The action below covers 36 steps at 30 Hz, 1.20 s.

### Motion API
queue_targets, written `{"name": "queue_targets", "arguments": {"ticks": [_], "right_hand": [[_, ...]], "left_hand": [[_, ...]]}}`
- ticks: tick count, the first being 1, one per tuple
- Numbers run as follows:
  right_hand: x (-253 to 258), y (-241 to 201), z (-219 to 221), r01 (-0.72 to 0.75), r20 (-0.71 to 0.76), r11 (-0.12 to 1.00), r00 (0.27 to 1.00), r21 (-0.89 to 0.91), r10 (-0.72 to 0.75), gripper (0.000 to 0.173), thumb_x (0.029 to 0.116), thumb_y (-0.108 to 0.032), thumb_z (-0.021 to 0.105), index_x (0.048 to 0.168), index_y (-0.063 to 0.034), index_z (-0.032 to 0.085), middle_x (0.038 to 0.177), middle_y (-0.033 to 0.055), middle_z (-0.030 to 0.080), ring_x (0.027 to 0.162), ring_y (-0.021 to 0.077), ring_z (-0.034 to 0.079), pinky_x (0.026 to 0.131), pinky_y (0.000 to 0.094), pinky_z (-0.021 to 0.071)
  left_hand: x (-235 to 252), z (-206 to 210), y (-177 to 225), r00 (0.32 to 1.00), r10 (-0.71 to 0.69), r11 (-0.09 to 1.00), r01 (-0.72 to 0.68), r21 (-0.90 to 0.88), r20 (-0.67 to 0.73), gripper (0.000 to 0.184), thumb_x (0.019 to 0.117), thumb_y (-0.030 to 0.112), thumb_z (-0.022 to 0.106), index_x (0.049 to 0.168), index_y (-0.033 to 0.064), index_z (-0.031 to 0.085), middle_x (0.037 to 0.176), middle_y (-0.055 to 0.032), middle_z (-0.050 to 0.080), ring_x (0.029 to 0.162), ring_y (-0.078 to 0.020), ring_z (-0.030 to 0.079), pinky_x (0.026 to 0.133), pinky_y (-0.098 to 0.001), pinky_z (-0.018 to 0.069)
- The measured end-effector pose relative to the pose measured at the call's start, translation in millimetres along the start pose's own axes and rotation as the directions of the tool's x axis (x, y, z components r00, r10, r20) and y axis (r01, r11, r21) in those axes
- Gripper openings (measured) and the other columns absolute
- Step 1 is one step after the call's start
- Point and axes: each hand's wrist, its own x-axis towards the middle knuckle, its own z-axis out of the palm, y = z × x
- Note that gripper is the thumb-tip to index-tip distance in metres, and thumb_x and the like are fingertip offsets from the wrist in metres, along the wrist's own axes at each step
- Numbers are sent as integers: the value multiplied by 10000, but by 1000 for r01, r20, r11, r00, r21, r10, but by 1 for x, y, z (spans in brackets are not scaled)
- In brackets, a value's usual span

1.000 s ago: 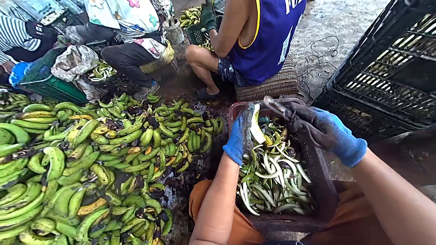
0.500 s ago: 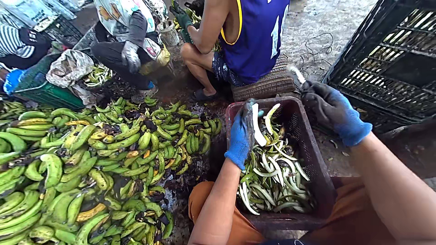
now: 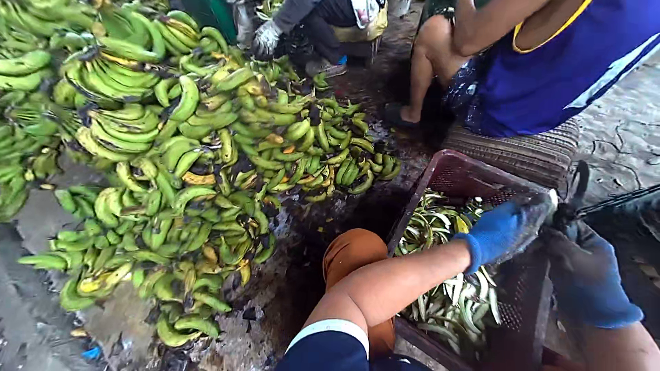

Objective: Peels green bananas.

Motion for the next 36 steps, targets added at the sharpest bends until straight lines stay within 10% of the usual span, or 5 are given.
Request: {"name": "queue_targets", "arguments": {"ticks": [8, 18, 20, 25, 36], "right_hand": [[-18, -12, -38, -225, 284, 950, 946, 217, 159, 288, 1037, -246, 409, 1146, -143, 655, 948, -60, 712, 838, 47, 679, 750, 264, 595], [69, -99, -269, 502, -489, 609, 848, 614, -205, 628, 1064, -493, 14, 1127, -143, 531, 860, -20, 599, 755, 62, 604, 709, 211, 535], [57, -72, -232, 404, -416, 727, 892, 555, -178, 578, 1087, -480, 94, 1371, -139, 464, 1180, 21, 638, 1019, 122, 651, 903, 289, 554], [32, 20, -97, 142, -23, 868, 989, 475, -149, 454, 1076, -467, 396, 1333, -133, 565, 1254, 49, 687, 1135, 214, 674, 953, 409, 569], [53, 22, -7, -214, 324, 940, 938, 265, 122, 451, 1071, -465, 447, 1373, -159, 583, 1281, -14, 698, 1118, 146, 678, 912, 328, 578]], "left_hand": [[-2, -34, 29, 971, -96, 937, 14, 348, 219, 488, 1085, 350, 473, 1521, 131, 476, 1384, -166, 618, 1263, -313, 606, 1081, -537, 464], [-23, -194, -17, 969, -102, 907, 183, 380, -223, 517, 1080, 450, 416, 1548, 232, 438, 1471, -85, 558, 1291, -230, 583, 1070, -495, 481], [-27, -225, -70, 911, -299, 839, 393, 375, -286, 501, 1097, 391, 413, 1525, 134, 454, 1463, -186, 541, 1320, -328, 547, 1097, -546, 429], [-40, -284, -190, 631, -671, 508, 774, 379, -389, 522, 1102, 393, 379, 1490, 57, 476, 1462, -239, 526, 1379, -397, 487, 1124, -607, 369], [49, -332, -329, 511, -555, 305, 859, 411, -656, 684, 987, 523, 578, 1553, 171, 424, 1644, -224, 260, 1509, -498, 192, 1119, -708, 310]]}}
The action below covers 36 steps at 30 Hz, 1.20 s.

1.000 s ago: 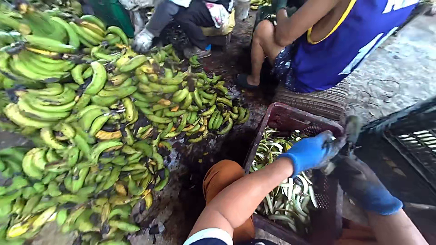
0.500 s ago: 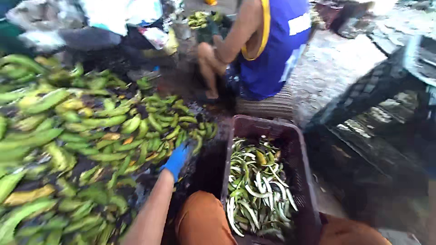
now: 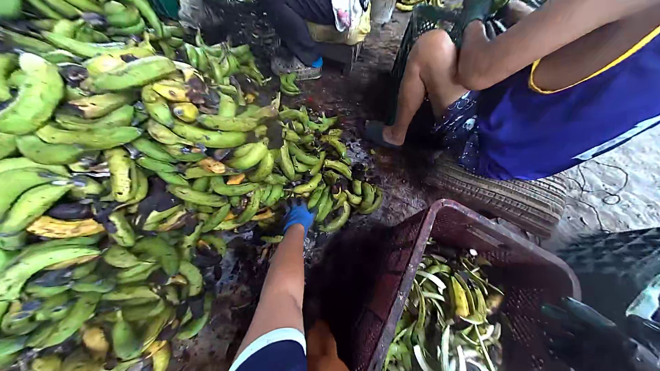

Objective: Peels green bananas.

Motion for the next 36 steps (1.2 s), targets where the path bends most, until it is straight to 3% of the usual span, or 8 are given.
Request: {"name": "queue_targets", "arguments": {"ticks": [6, 15, 18, 22, 28, 31, 34, 36], "right_hand": [[6, 4, -4, -69, -30, 995, 997, -76, 67, 433, 1101, -361, 370, 1391, -67, 503, 1277, -19, 687, 1106, 137, 680, 923, 326, 577], [-40, -12, 15, 14, -55, 982, 998, -188, -25, 404, 1028, -159, 500, 1395, 11, 494, 1247, 13, 705, 1078, 124, 698, 927, 337, 602], [-54, -9, 33, 202, 46, 904, 979, -377, -200, 428, 974, -267, 617, 1327, -25, 596, 1189, 5, 716, 959, 48, 689, 840, 270, 598], [-67, -23, 69, 594, 353, 576, 801, -561, -483, 491, 942, -417, 625, 1370, -178, 655, 1532, 127, 506, 1412, 269, 485, 1137, 522, 446], [-125, -47, 78, 607, 227, 360, 679, -708, -698, 514, 846, -515, 702, 1320, -318, 675, 1586, 216, 412, 1455, 452, 383, 1087, 700, 380], [-157, -38, 64, 623, 128, 362, 601, -694, -789, 497, 871, -452, 679, 1331, -265, 673, 1490, 201, 533, 1354, 394, 525, 1033, 619, 485], [-194, -16, 60, 538, 25, 443, 656, -717, -755, 461, 902, -418, 674, 1339, -270, 669, 1461, 177, 562, 1323, 353, 553, 1040, 576, 490], [-213, 3, 56, 494, -59, 560, 713, -665, -699, 438, 891, -361, 716, 1310, -235, 689, 1423, 176, 582, 1303, 325, 565, 1045, 549, 507]], "left_hand": [[-24, 45, -1, 994, 64, 995, -70, -70, -90, 712, 939, 523, 636, 1482, 83, 498, 1662, -179, 250, 1539, -417, 169, 1201, -650, 206], [-103, -56, 28, 970, 233, 906, -244, -345, -73, 535, 976, 415, 637, 1368, 64, 545, 1217, -240, 651, 1126, -412, 642, 950, -642, 501], [-168, -107, 65, 879, 474, 857, -474, -200, -51, 576, 957, 389, 678, 1421, 91, 512, 1282, -243, 617, 1161, -416, 622, 968, -635, 497], [-298, -149, 122, 656, 754, 656, -753, -39, 17, 619, 969, 445, 657, 1452, 93, 498, 1287, -231, 625, 1195, -393, 613, 1013, -610, 478], [-458, -143, 175, 415, 892, 380, -903, -199, -179, 563, 852, 294, 755, 1327, 46, 581, 1105, -184, 687, 1013, -294, 672, 896, -535, 538], [-493, -122, 188, 515, 821, 267, -729, -630, -248, 452, 901, 196, 720, 1282, 20, 554, 1018, -55, 687, 880, -96, 679, 787, -299, 592], [-496, -92, 192, 582, 807, 59, -254, -965, -104, 248, 1072, 133, 461, 1290, 30, 518, 918, -50, 682, 724, -105, 679, 621, -261, 598], [-473, -79, 204, 524, 851, -108, 110, -988, -34, 366, 1106, 289, 283, 1082, 121, 607, 745, -8, 649, 549, -85, 608, 481, -246, 547]]}}
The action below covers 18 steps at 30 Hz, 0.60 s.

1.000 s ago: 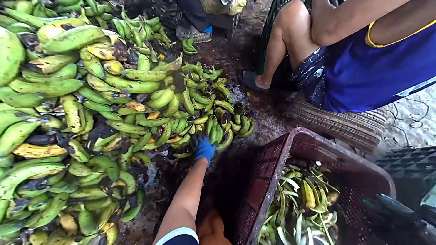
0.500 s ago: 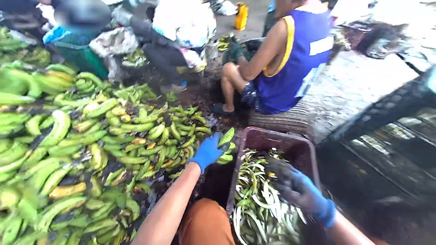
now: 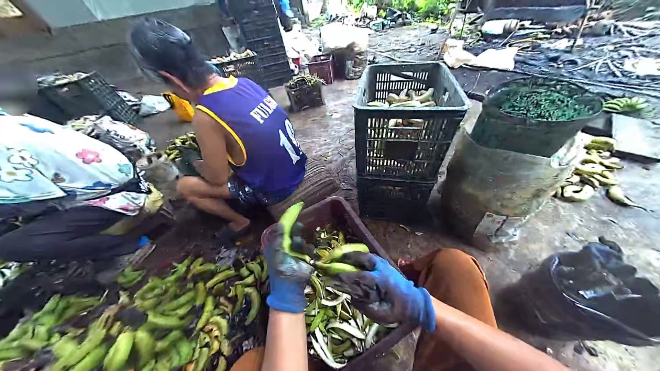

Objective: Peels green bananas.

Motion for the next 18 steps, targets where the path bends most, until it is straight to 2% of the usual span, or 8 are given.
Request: {"name": "queue_targets", "arguments": {"ticks": [2, 4, 7, 8, 11, 13, 15, 18], "right_hand": [[-32, 15, 2, -185, 69, 982, 981, 46, 181, 445, 891, -332, 713, 1312, -190, 697, 1403, 189, 591, 1286, 317, 577, 1048, 524, 505], [-54, 34, 6, -395, 154, 913, 913, 104, 378, 484, 929, -325, 650, 1369, -122, 655, 1469, 194, 537, 1349, 296, 526, 1105, 493, 456], [-22, 33, 5, -517, 148, 739, 849, 432, 507, 569, 1010, -364, 582, 1456, -22, 495, 1381, 74, 611, 1201, 101, 609, 1027, 317, 527], [1, 32, 5, -516, 165, 655, 838, 552, 520, 562, 1029, -395, 538, 1454, -33, 481, 1305, 62, 649, 1105, 115, 651, 937, 331, 569], [71, 39, 2, -457, 267, 465, 868, 758, 419, 568, 1058, -441, 406, 1447, -30, 451, 1298, 156, 648, 1102, 288, 681, 883, 471, 600], [105, 50, -5, -441, 245, 604, 891, 664, 382, 465, 1075, -319, 380, 1391, -11, 527, 1174, 125, 698, 1014, 218, 705, 866, 406, 613], [129, 55, -14, -463, 247, 753, 886, 468, 391, 326, 1045, -222, 502, 1305, -52, 601, 1009, 31, 711, 866, 88, 682, 801, 297, 598], [144, 59, -8, -486, 293, 846, 860, 221, 418, 424, 1004, -318, 606, 1385, -135, 577, 916, 16, 702, 742, 84, 663, 714, 325, 591]], "left_hand": [[22, -12, -1, 989, 48, 966, -10, -258, 139, 475, 1089, 399, 210, 1007, 178, 622, 745, 24, 665, 609, -86, 660, 524, -255, 577], [30, -9, -6, 982, 80, 973, -39, -227, 171, 444, 1072, 453, 267, 1143, 196, 621, 956, -2, 689, 834, -138, 686, 699, -319, 600], [25, 3, -20, 997, -42, 999, 43, -18, 68, 505, 1058, 564, 333, 1259, 170, 576, 1198, -47, 670, 1068, -196, 663, 902, -411, 571], [22, 3, -27, 997, -38, 992, 30, 119, 62, 475, 1071, 511, 341, 1306, 167, 568, 1227, -34, 657, 1063, -158, 653, 878, -359, 573], [7, -7, -36, 995, -31, 835, -25, 549, 93, 456, 1065, 289, 461, 1463, 66, 451, 1287, -88, 604, 1112, -113, 597, 955, -313, 515], [6, -12, -29, 997, 46, 754, -72, 653, 57, 540, 996, 187, 612, 1477, 29, 426, 1292, -115, 617, 1131, -123, 620, 986, -312, 526], [9, -20, -15, 989, 137, 723, -135, 677, 51, 642, 980, 202, 653, 1537, 84, 356, 1399, -90, 590, 1203, -136, 611, 1014, -332, 524], [12, -32, 8, 965, 262, 602, -139, 786, -29, 639, 956, 281, 708, 1509, 133, 423, 1302, -73, 648, 1123, -145, 659, 969, -376, 563]]}}
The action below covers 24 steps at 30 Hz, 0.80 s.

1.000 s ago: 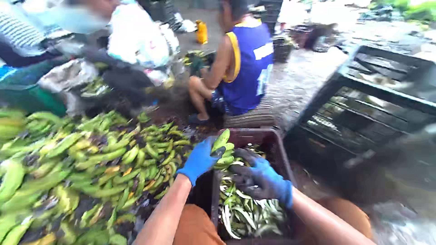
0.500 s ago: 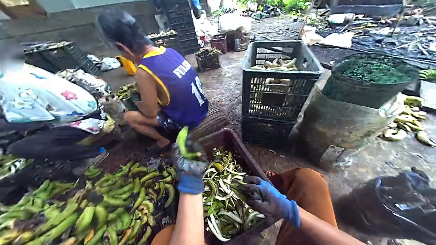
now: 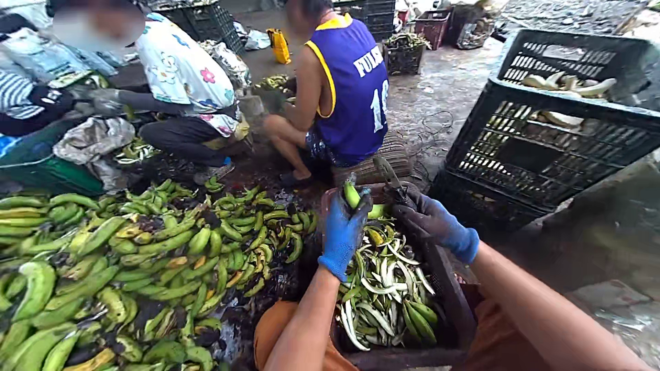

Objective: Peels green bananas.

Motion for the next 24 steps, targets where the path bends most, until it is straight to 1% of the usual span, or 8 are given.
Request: {"name": "queue_targets", "arguments": {"ticks": [4, 7, 9, 11, 14, 17, 21, 24], "right_hand": [[-7, 0, 23, 100, -129, 995, 986, -28, -103, 499, 971, -382, 633, 1387, -111, 590, 872, 13, 702, 709, 85, 658, 673, 335, 585], [-18, -6, 26, 173, -111, 985, 979, 10, -171, 430, 981, -340, 612, 1324, -82, 591, 842, -39, 680, 677, 35, 639, 627, 272, 586], [-17, 7, 19, -145, 152, 981, 975, -126, 164, 349, 1031, -316, 574, 1258, -54, 612, 827, 42, 653, 658, 121, 627, 635, 355, 571], [-9, 22, 21, -369, 286, 893, 854, -256, 435, 375, 1060, -346, 547, 1288, -54, 598, 922, 119, 662, 735, 211, 649, 719, 448, 563], [-16, 22, 16, -193, 209, 981, 958, -33, 196, 354, 1012, -323, 591, 1250, -63, 624, 843, 12, 680, 679, 85, 652, 648, 304, 585], [-19, 20, 23, 89, 195, 995, 976, 47, -96, 369, 978, -358, 637, 1233, -92, 650, 767, -69, 645, 621, 9, 599, 590, 245, 550], [-22, 23, 33, 352, 219, 936, 912, 10, -345, 433, 980, -382, 636, 1255, -49, 662, 879, -8, 691, 726, -7, 606, 665, 237, 549], [-22, 20, 36, 416, 231, 909, 887, -20, -400, 448, 981, -373, 630, 1292, -50, 656, 980, 38, 727, 809, 14, 651, 732, 263, 578]], "left_hand": [[0, -10, 1, 985, 83, 961, -40, 273, -150, 564, 925, 296, 741, 1419, 116, 535, 1265, -90, 673, 1142, -179, 653, 993, -422, 532], [-3, -9, -5, 981, 133, 954, -89, 287, -141, 543, 911, 274, 762, 1379, 81, 566, 1200, -113, 688, 1077, -195, 671, 944, -434, 549], [-4, -11, -7, 981, 162, 982, -150, 116, -103, 541, 907, 220, 764, 1382, 84, 541, 1221, -75, 682, 1077, -142, 671, 935, -372, 570], [-2, -19, -2, 993, 114, 988, -116, -101, -24, 484, 970, 244, 697, 1404, 128, 518, 1244, -52, 675, 1070, -150, 683, 901, -370, 597], [2, -32, -3, 996, -35, 984, 49, -171, 86, 461, 1056, 472, 472, 1466, 263, 506, 1334, -18, 642, 1092, -181, 662, 864, -409, 583], [1, -36, -10, 998, -61, 987, 63, -148, 19, 457, 1073, 481, 433, 1520, 383, 436, 1400, 10, 598, 1124, -169, 630, 882, -431, 555], [5, -36, -16, 997, 79, 939, -68, -337, 20, 435, 1099, 380, 330, 1516, 322, 438, 1217, -37, 656, 921, -162, 683, 773, -350, 608], [6, -29, -13, 998, -25, 891, -7, -454, -64, 423, 1092, 485, 329, 1446, 324, 497, 1093, -5, 667, 831, -138, 671, 718, -335, 601]]}}
